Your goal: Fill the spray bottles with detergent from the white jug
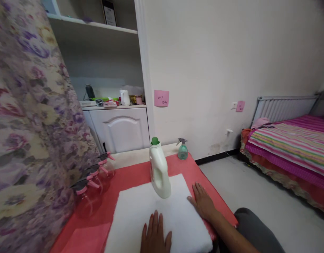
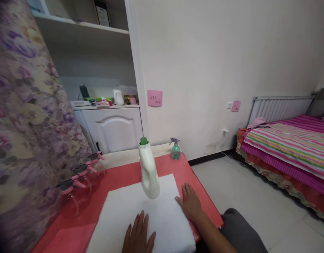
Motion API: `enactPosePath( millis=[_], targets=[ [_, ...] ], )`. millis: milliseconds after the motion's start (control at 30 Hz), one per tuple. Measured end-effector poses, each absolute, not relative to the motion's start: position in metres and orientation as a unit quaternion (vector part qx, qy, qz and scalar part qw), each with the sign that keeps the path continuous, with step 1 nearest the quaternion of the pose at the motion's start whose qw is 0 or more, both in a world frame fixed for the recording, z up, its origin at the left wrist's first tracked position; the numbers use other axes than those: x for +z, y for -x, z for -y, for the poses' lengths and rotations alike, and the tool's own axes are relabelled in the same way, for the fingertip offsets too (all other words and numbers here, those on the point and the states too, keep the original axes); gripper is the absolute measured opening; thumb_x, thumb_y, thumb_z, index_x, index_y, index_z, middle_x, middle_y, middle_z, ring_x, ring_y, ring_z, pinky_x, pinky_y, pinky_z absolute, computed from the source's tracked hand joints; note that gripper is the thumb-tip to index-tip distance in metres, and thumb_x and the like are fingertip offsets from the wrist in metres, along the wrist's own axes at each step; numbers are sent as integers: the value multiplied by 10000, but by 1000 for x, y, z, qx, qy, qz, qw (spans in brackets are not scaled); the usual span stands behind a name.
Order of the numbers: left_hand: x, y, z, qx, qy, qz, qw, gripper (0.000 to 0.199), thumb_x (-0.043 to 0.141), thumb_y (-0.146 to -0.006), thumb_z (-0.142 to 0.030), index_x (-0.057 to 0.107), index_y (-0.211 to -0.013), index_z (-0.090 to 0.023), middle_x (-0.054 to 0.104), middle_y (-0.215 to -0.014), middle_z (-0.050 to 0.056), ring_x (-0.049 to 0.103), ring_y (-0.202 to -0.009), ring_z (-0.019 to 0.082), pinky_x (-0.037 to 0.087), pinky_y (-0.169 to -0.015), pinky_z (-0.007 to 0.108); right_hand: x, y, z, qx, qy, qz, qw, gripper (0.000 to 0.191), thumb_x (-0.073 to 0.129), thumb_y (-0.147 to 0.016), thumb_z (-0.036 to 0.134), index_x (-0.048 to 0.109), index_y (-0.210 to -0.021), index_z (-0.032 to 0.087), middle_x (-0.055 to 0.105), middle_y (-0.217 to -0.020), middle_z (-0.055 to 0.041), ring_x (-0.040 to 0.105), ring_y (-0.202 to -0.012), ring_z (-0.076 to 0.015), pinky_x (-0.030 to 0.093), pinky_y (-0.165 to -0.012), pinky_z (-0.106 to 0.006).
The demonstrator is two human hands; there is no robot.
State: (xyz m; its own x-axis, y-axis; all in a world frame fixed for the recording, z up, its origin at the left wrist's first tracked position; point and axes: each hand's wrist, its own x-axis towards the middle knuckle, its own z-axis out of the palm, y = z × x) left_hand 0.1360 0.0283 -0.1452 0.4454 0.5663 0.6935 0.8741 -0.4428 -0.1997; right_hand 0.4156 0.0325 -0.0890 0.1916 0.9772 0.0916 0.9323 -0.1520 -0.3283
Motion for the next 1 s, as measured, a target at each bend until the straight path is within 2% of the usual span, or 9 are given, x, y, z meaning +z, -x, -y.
enactPosePath(
  millis=[167,367,433,533,567,733,1000],
  targets=[
    [-143,-137,-27,-276,807,449,267,450,476,-857,-343,604,-1254,-176,624,-1333,116,568,-1202,276,396,-983,465,-93,-452,-27,61,787,596,144,849,307,-919,638,317,-1459,-17,260,-1560,-211,192,-1463,-306,136,-1194,-418],
    [-143,-138,-25,-270,804,462,260,452,464,-867,-352,608,-1262,-185,614,-1347,106,568,-1210,271,390,-1010,460,-80,-461,-10,52,809,567,144,858,329,-923,604,310,-1439,-80,258,-1540,-279,227,-1439,-381,182,-1172,-500],
    [-141,-138,-25,-265,804,466,257,450,461,-870,-351,610,-1261,-187,611,-1353,102,566,-1216,269,394,-1007,457,-75,-441,-8,52,796,583,153,848,296,-926,630,324,-1452,-33,252,-1555,-240,221,-1448,-348,190,-1181,-468],
    [-140,-138,-25,-266,806,460,262,458,465,-870,-368,610,-1261,-178,618,-1343,107,564,-1219,272,395,-1001,462,-75,-393,-6,58,754,633,166,804,270,-922,666,327,-1482,91,233,-1585,-121,200,-1464,-272,198,-1196,-392],
    [-140,-138,-24,-267,806,457,264,459,466,-869,-373,610,-1260,-179,621,-1339,107,564,-1218,271,392,-1003,463,-77,-377,-5,62,735,653,170,820,270,-916,681,307,-1490,97,212,-1589,-114,199,-1464,-265,209,-1195,-379],
    [-138,-138,-23,-272,806,457,261,448,470,-870,-354,609,-1257,-178,612,-1350,109,562,-1222,270,372,-1019,460,-93,-340,2,76,667,712,205,815,302,-921,660,319,-1479,67,242,-1567,-154,200,-1456,-312,213,-1196,-449],
    [-124,-140,-16,-275,809,457,246,461,482,-869,-383,601,-1260,-170,609,-1351,117,552,-1232,280,363,-1025,458,-101,-400,11,46,742,652,152,830,247,-922,674,329,-1474,59,268,-1562,-158,229,-1453,-291,216,-1189,-452]
  ],
)
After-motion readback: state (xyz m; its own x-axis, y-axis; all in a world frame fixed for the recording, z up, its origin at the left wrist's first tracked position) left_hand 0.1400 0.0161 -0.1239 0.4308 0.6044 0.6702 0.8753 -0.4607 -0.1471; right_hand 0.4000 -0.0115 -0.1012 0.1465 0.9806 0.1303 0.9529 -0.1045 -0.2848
